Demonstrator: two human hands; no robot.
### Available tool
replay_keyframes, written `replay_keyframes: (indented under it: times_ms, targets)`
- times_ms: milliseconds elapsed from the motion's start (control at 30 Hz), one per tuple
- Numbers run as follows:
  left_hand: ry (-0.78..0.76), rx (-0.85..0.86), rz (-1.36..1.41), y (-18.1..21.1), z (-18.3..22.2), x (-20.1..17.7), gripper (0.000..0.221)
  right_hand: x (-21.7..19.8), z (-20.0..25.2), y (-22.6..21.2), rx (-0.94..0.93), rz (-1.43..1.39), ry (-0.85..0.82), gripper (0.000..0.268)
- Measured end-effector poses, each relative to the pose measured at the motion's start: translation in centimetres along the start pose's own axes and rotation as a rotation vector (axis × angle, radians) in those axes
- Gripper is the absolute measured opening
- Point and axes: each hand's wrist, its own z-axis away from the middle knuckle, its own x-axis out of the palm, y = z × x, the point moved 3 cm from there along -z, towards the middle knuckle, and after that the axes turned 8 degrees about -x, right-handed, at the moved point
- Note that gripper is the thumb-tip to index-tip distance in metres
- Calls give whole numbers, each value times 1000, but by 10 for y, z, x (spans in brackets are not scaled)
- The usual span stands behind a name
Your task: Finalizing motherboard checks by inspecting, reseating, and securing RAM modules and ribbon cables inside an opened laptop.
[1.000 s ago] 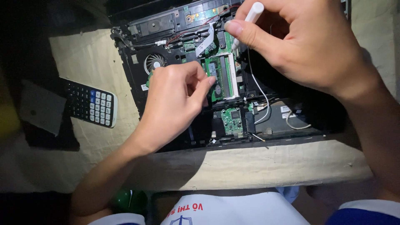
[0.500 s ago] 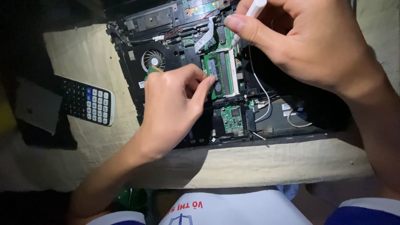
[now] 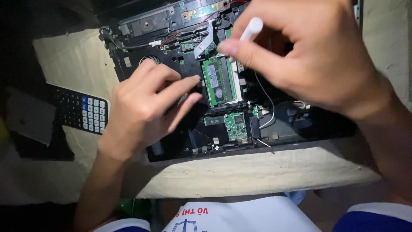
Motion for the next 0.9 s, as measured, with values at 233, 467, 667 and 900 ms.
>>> replay_keyframes:
  times_ms: [233,467,667,900]
  targets:
    - [-38,144,-134,-4,7,17,39,2,1,-2,-78,-4,-9,17]
    - [-22,165,-328,19,1,21,50,8,2,14,-4,-14,42,17]
    - [-34,127,-401,34,3,28,57,15,2,15,-16,31,37,16]
    - [-36,109,-375,42,5,35,54,26,-3,10,-137,-46,77,13]
